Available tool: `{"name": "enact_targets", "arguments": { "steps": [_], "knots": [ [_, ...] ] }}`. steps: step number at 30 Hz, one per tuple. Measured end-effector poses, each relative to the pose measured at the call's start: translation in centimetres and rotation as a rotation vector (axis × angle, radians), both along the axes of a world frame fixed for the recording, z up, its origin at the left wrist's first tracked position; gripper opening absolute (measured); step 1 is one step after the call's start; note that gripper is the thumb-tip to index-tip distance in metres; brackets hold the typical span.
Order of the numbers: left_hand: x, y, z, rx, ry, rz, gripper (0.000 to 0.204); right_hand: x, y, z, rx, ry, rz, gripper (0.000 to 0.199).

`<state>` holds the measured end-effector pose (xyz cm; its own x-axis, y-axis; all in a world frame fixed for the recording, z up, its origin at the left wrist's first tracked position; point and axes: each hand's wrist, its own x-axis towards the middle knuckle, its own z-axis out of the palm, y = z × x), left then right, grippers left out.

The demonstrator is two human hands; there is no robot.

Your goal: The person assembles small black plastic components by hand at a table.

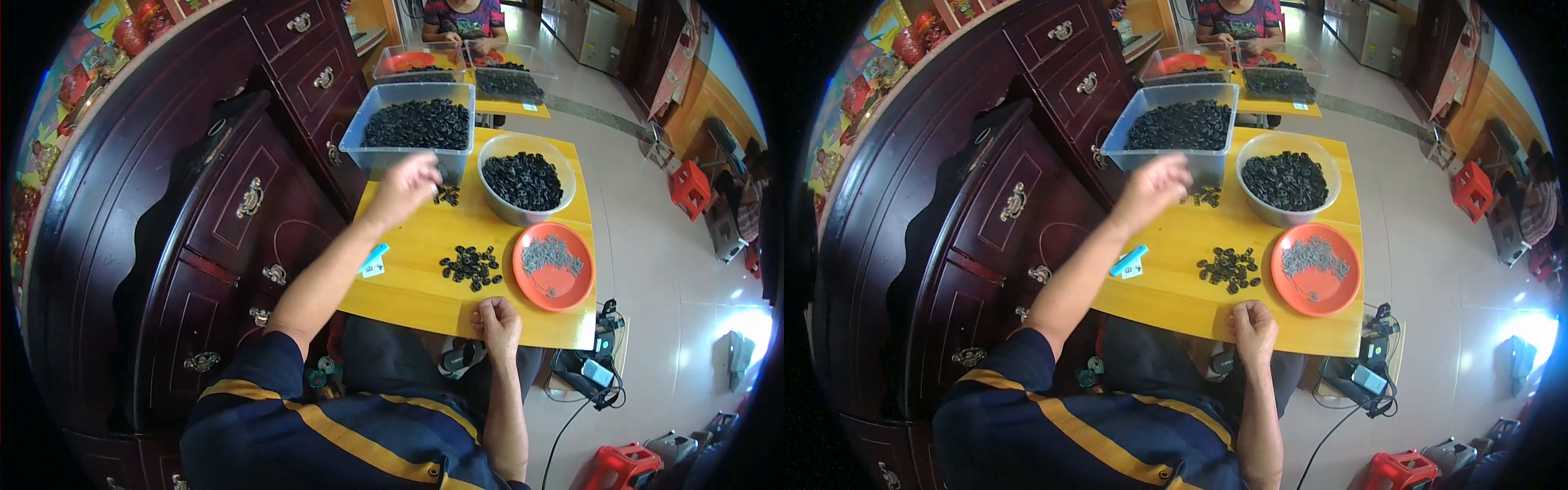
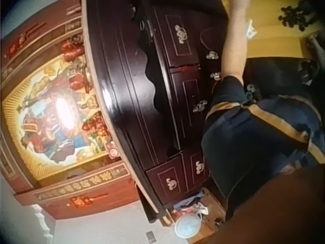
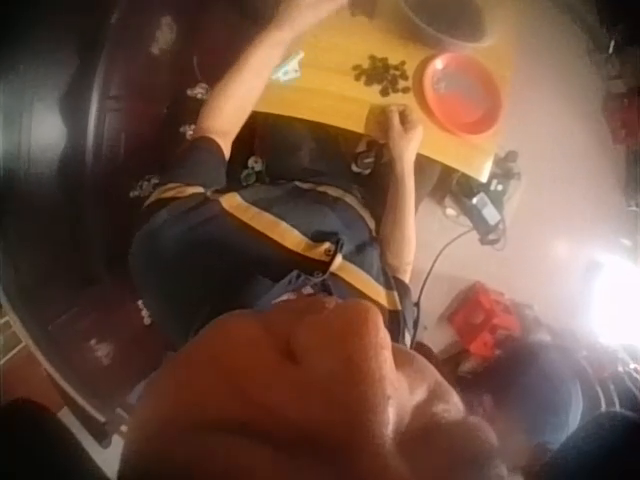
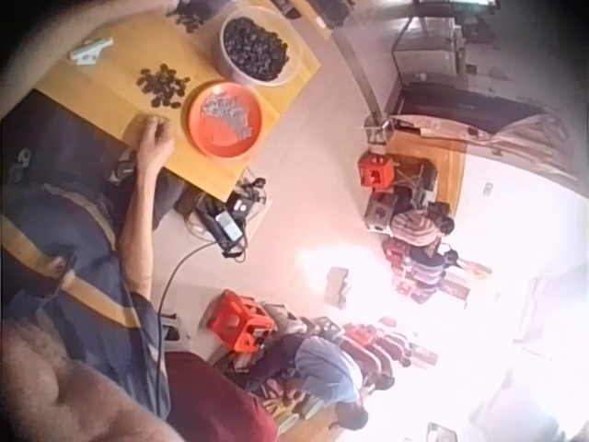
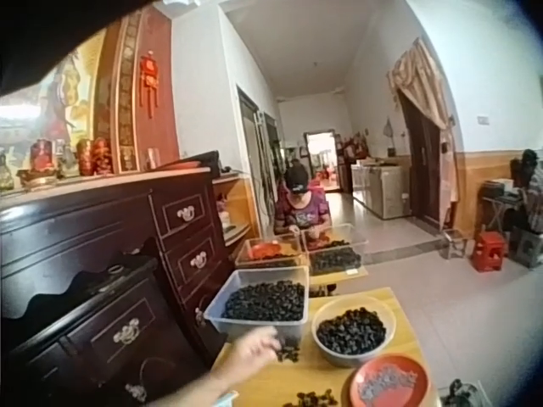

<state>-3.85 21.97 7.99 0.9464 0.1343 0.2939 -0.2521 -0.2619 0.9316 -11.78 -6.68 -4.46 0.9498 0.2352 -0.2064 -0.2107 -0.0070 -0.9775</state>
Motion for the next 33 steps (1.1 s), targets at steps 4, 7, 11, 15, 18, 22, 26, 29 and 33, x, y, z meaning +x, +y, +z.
{"name": "enact_targets", "arguments": {
  "steps": [4,7,11,15,18,22,26,29,33],
  "knots": [
    [0.5,0.8,-0.3,0.094,-0.106,0.140,0.046,0.0,0.7,0.1,-0.006,-0.038,-0.030,0.020],
    [-1.3,-1.7,-4.7,0.254,0.035,-0.097,0.025,0.0,0.7,0.5,-0.014,-0.011,-0.032,0.021],
    [-3.9,-7.5,-6.2,0.547,0.033,-0.185,0.017,0.2,0.3,0.2,0.004,0.010,-0.020,0.020],
    [-4.1,-10.0,-7.7,0.690,-0.046,-0.191,0.016,0.1,0.4,0.6,0.077,0.024,-0.031,0.019],
    [-3.9,-11.2,-8.4,0.790,-0.090,-0.194,0.014,0.2,0.2,-0.1,0.090,0.022,-0.026,0.019],
    [-3.7,-11.5,-9.0,0.892,-0.071,-0.194,0.014,0.1,0.3,0.4,0.099,0.044,-0.021,0.019],
    [-3.6,-11.5,-9.2,0.909,-0.041,-0.193,0.012,0.1,0.3,0.6,0.091,0.042,-0.034,0.019],
    [-3.4,-11.2,-9.3,0.788,-0.061,-0.192,0.011,0.1,0.3,0.8,0.076,0.042,-0.042,0.019],
    [-3.5,-11.0,-8.3,0.668,-0.081,-0.117,0.015,0.0,0.4,0.9,0.074,0.051,-0.045,0.018]
  ]
}}
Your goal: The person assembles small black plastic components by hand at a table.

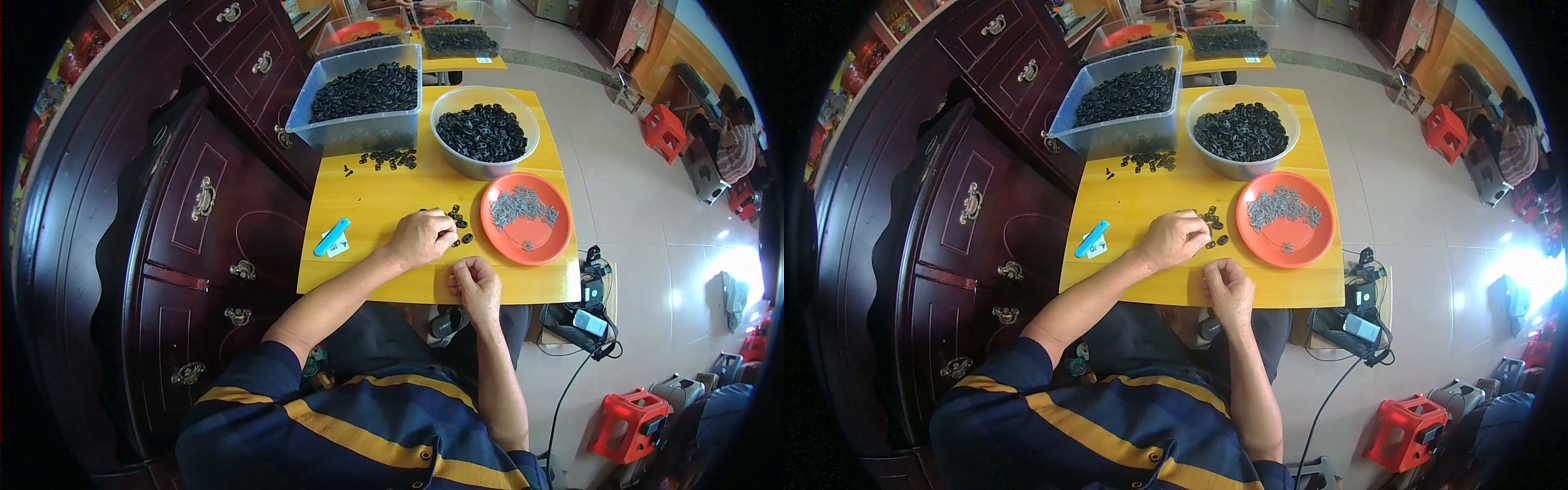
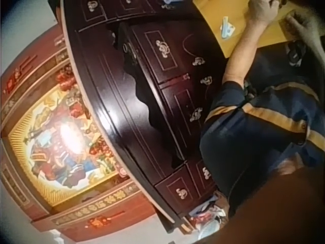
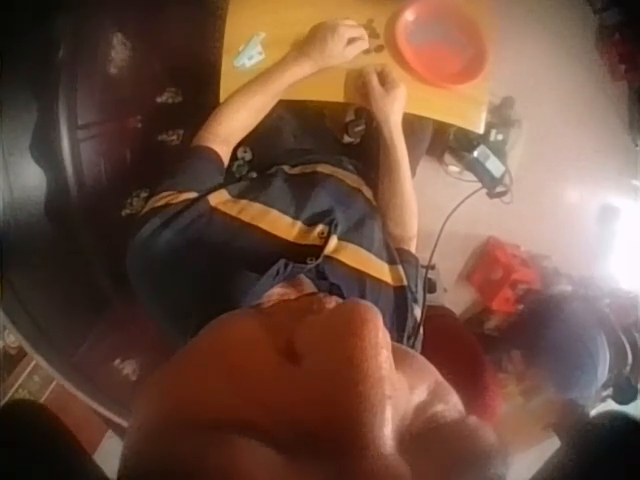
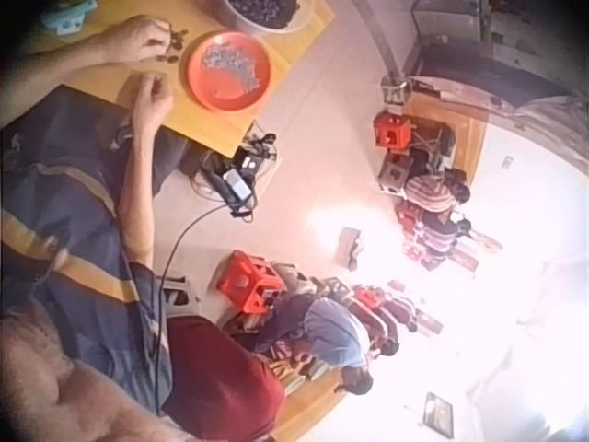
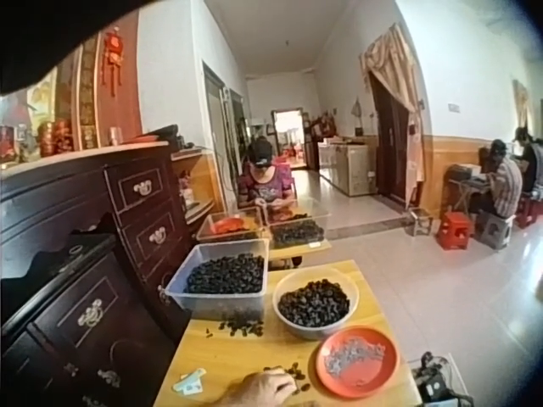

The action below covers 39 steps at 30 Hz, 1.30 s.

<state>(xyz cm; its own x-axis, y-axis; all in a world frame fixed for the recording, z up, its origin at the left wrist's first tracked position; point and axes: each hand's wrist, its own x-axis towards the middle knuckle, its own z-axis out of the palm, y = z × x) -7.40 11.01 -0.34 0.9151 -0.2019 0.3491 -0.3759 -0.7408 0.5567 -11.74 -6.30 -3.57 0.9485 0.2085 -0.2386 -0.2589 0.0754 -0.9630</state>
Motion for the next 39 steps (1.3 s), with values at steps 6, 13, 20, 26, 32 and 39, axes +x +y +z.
{"name": "enact_targets", "arguments": {
  "steps": [6,13,20,26,32,39],
  "knots": [
    [0.6,-1.0,0.0,0.014,0.039,-0.042,0.010,0.0,-0.2,0.0,-0.048,-0.047,0.036,0.020],
    [1.3,-1.9,-0.1,0.058,0.044,-0.037,0.010,0.0,-0.1,0.0,-0.029,-0.017,0.018,0.019],
    [0.3,-2.8,0.3,-0.447,0.271,-0.146,0.010,0.2,-0.5,0.0,0.167,0.011,-0.049,0.022],
    [-2.1,-4.5,1.9,-0.252,-0.023,-0.138,0.013,1.2,-2.2,-0.1,0.525,0.207,-0.035,0.027],
    [-1.6,-5.7,2.6,-0.030,-0.273,-0.259,0.024,1.6,-3.0,-0.6,0.744,0.176,-0.011,0.022],
    [-1.2,-6.1,2.5,-0.087,-0.247,-0.301,0.027,1.6,-3.8,-1.2,0.933,0.259,-0.020,0.015]
  ]
}}
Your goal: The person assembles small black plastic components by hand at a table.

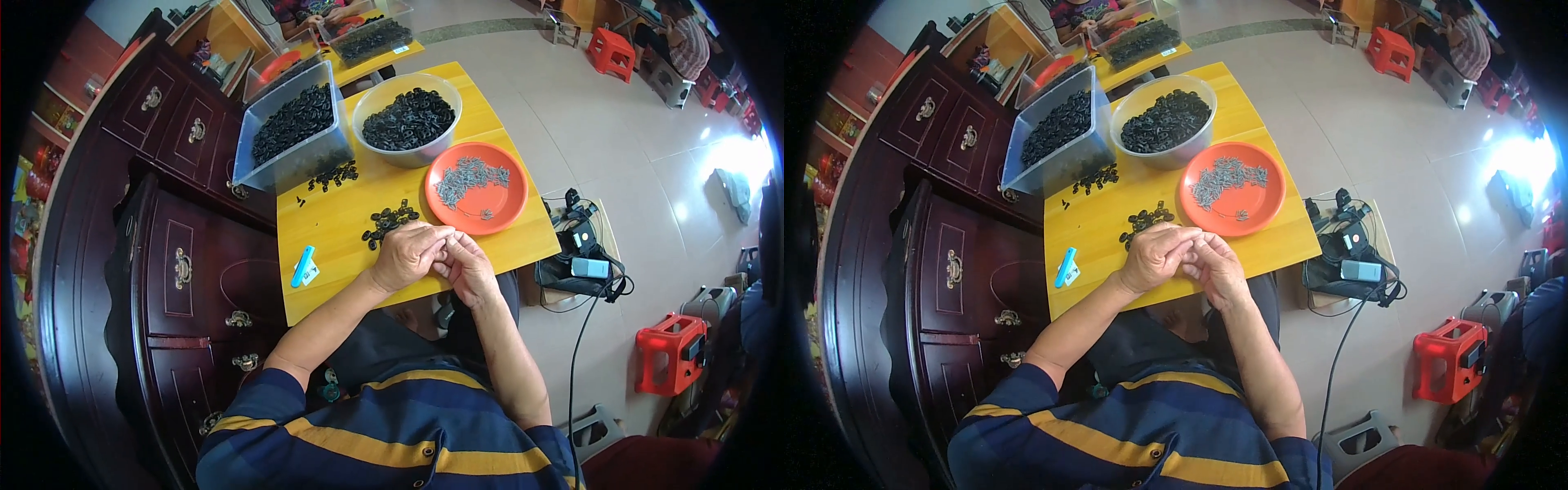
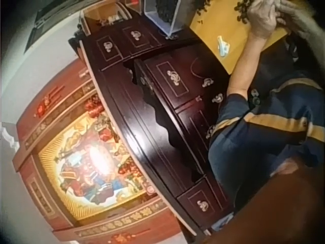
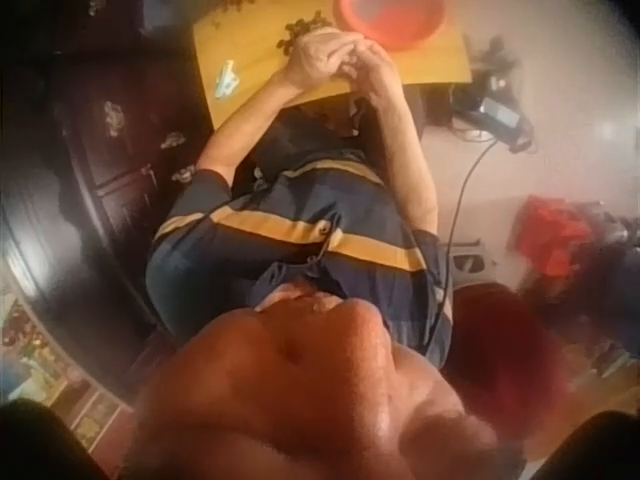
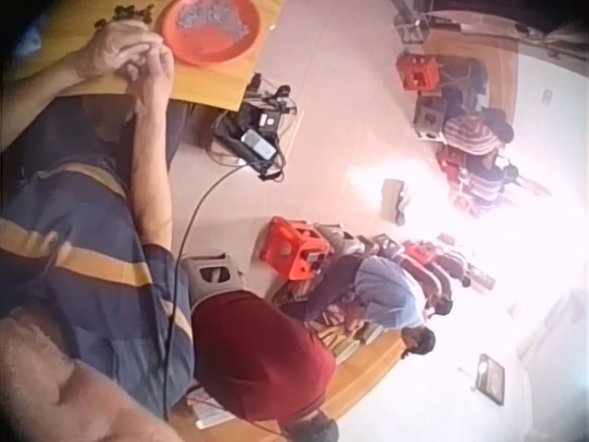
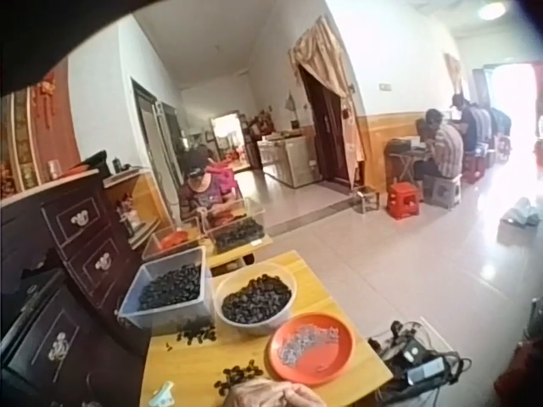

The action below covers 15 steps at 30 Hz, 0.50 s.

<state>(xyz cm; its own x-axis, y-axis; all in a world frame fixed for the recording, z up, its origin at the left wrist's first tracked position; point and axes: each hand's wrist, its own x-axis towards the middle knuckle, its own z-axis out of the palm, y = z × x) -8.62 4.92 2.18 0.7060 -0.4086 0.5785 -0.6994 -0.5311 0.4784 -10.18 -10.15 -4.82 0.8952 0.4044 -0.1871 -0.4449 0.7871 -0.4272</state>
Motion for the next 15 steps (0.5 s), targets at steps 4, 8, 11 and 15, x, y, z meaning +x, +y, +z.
{"name": "enact_targets", "arguments": {
  "steps": [4,8,11,15],
  "knots": [
    [0.3,0.3,0.1,-0.081,0.123,-0.005,0.021,0.0,0.2,0.0,-0.116,-0.033,-0.013,0.016],
    [2.5,0.3,0.9,-0.040,0.202,0.044,0.013,-0.5,1.4,0.4,-0.371,-0.147,0.011,0.017],
    [4.6,-0.6,0.4,0.129,0.147,0.031,0.010,-0.7,1.4,0.6,-0.466,-0.216,0.057,0.016],
    [7.3,-1.9,-1.0,0.324,0.154,-0.002,0.011,-0.9,1.7,0.4,-0.561,-0.292,0.094,0.014]
  ]
}}
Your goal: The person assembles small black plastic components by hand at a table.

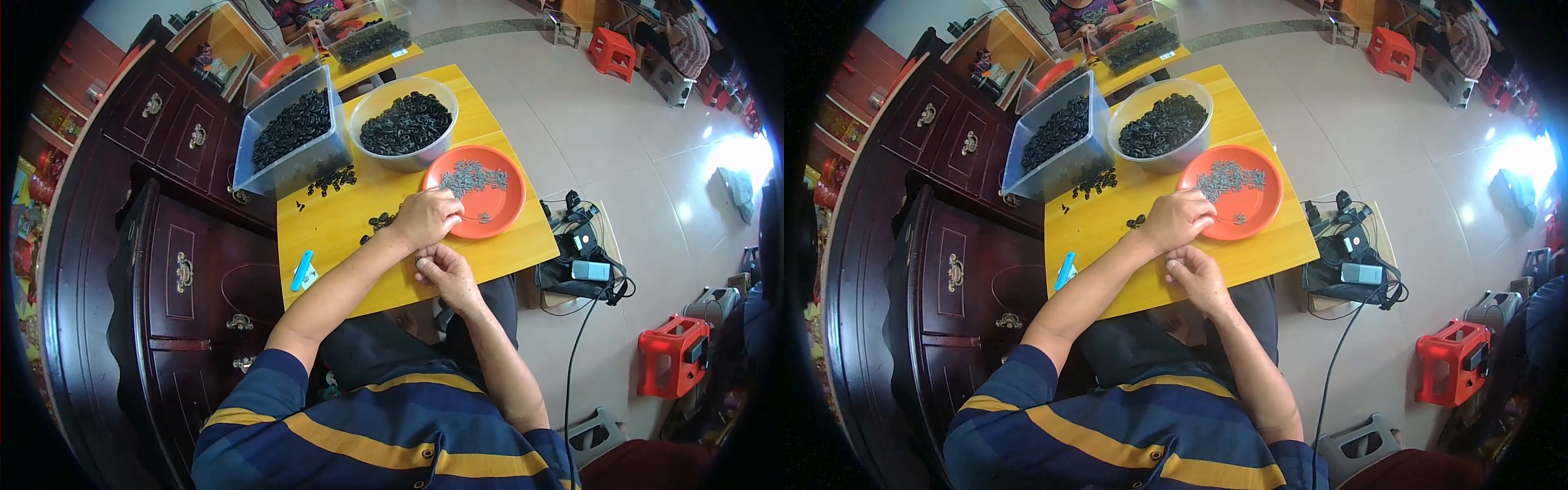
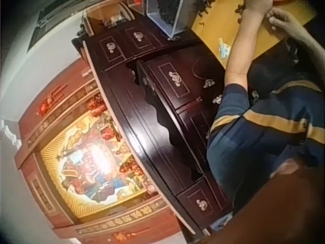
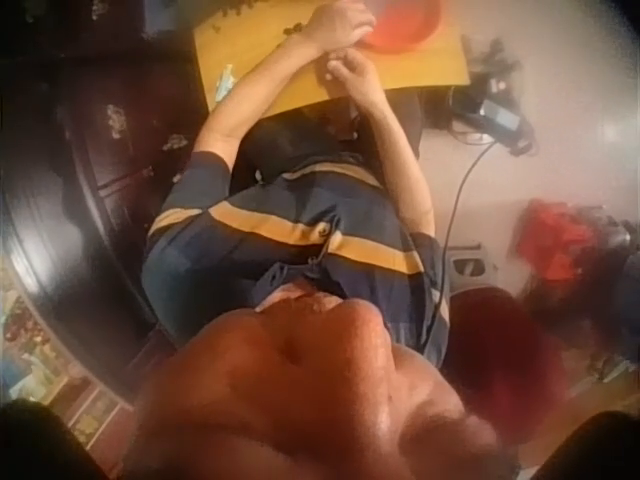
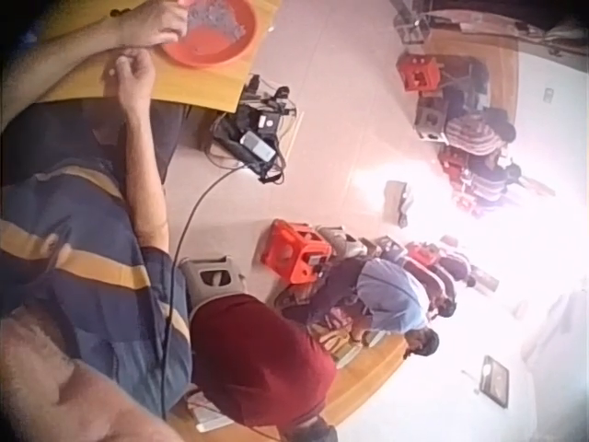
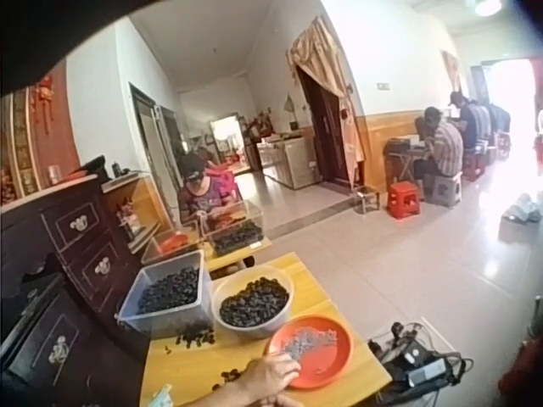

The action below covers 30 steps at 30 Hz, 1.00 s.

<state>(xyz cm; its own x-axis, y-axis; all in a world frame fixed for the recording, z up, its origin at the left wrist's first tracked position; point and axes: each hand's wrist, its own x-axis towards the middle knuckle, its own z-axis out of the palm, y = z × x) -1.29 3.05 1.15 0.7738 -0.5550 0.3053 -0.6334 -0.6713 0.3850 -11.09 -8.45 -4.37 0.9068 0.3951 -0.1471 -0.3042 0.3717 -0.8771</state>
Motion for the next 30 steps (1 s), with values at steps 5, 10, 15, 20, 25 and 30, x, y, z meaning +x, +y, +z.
{"name": "enact_targets", "arguments": {
  "steps": [5,10,15,20,25,30],
  "knots": [
    [2.1,-1.1,-1.1,0.094,0.067,-0.086,0.009,0.1,-0.2,0.1,-0.019,-0.007,0.014,0.014],
    [3.1,-1.6,-1.4,0.231,-0.019,-0.167,0.009,0.4,-0.2,0.1,0.021,0.021,0.032,0.013],
    [4.2,-1.4,-1.6,0.366,-0.048,-0.251,0.012,0.4,0.0,0.7,0.009,0.036,0.030,0.011],
    [4.5,-2.0,-0.8,0.398,0.008,-0.277,0.014,0.1,-0.1,0.3,-0.006,0.051,-0.001,0.014],
    [3.5,-1.1,-0.8,0.272,-0.060,-0.273,0.009,-0.1,0.0,0.3,-0.030,0.060,-0.012,0.013],
    [-0.7,0.7,2.2,-0.218,0.161,-0.122,0.007,-0.1,0.1,0.6,-0.030,0.046,-0.052,0.013]
  ]
}}
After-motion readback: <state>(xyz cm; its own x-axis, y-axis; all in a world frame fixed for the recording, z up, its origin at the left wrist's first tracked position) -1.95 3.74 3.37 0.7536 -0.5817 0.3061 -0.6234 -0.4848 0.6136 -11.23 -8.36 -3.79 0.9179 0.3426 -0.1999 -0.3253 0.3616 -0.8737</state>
